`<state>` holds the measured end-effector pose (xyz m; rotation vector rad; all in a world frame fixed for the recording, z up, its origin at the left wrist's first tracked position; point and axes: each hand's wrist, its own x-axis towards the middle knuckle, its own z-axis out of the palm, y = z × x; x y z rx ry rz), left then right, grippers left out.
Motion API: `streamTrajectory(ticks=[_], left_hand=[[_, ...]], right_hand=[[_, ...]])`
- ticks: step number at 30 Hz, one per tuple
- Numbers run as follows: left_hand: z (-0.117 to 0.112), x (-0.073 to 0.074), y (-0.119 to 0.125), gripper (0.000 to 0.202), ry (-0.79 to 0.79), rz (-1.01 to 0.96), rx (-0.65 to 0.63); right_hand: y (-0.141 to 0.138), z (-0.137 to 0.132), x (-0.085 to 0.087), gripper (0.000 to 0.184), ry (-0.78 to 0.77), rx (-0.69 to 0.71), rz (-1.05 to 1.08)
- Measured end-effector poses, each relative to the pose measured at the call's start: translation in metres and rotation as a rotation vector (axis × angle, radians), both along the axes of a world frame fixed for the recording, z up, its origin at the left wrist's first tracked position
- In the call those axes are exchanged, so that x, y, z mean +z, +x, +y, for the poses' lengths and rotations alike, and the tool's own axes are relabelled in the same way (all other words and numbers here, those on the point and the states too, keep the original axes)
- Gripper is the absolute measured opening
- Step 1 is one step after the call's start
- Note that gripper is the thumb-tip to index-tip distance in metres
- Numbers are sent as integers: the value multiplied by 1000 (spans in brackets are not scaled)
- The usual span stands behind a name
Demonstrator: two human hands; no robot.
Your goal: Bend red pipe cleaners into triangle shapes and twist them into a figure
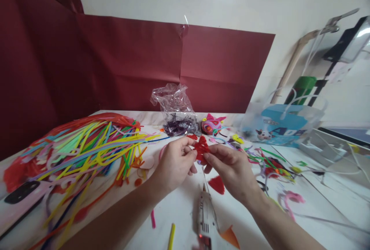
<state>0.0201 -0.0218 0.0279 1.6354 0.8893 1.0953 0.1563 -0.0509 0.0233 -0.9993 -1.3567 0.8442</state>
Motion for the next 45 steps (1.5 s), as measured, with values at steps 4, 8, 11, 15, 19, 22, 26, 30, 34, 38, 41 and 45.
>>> streamTrajectory(ticks=[4,8,11,15,19,22,26,30,34,38,41,45], left_hand=[[1,3,-2,16,-45,8,-84],[2,4,-4,15,-48,-17,-159],[3,3,-4,14,-30,-28,-123],[3,2,-3,15,-54,-58,-128],[3,3,-3,18,-57,-42,-166],[3,5,-5,25,-83,-23,-167],[3,9,-10,31,-82,-60,-181],[0,6,-11,34,79,44,-189],[-1,4,-11,15,77,89,-145],[-1,10,-10,5,-79,-13,-198],[1,11,-9,3,-141,-59,-242],[6,3,-5,23,-141,-200,-234]], right_hand=[[5,1,0,20,-98,79,-4],[13,5,0,25,-203,249,36],[14,6,-1,26,-168,209,85],[11,2,2,25,-153,137,11],[12,-2,5,24,-187,132,-33],[14,-1,4,24,-211,135,10],[19,2,4,23,-261,132,117],[22,4,4,22,-303,167,168],[25,4,3,19,-299,264,165],[27,2,3,19,-328,308,159],[28,1,1,22,-361,318,154],[29,1,-1,23,-325,278,164]])
